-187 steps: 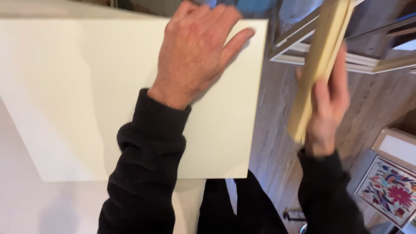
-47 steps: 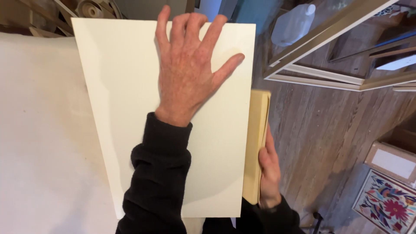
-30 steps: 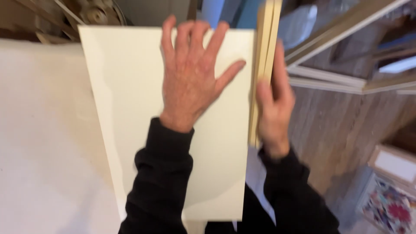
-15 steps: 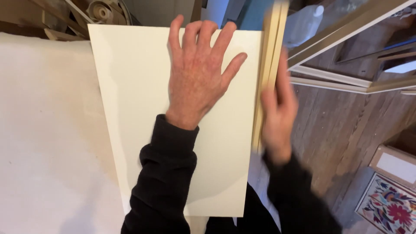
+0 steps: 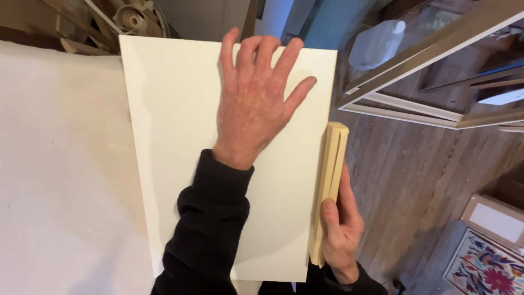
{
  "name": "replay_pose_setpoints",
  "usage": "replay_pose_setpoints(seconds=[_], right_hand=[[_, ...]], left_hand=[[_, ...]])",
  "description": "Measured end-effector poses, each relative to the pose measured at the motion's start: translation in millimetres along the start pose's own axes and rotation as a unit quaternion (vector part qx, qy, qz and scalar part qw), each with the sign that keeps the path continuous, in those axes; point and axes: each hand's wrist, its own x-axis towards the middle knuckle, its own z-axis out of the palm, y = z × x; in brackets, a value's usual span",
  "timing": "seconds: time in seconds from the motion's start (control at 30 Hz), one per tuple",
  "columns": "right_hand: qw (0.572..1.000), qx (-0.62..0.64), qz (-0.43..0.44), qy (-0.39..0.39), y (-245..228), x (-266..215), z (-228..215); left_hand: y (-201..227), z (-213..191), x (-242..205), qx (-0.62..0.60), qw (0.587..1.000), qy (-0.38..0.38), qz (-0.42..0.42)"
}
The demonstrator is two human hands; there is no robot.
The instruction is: The recorder is sanding the edges of multiple boards using a sanding block at a workbench.
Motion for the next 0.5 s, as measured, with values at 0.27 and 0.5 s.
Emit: replay_pose_setpoints(seconds=[0.27,0.5], right_hand=[[0.995,0.100,-0.001,0.013,9,55,0],[0.997,0.041,0.058,0.026,8,36,-1]], left_hand=[[6,-7,-3,-0.019,0.999,-0.029,-0.013],[9,-10,-1,-0.026,0.999,-0.041,-0.014]])
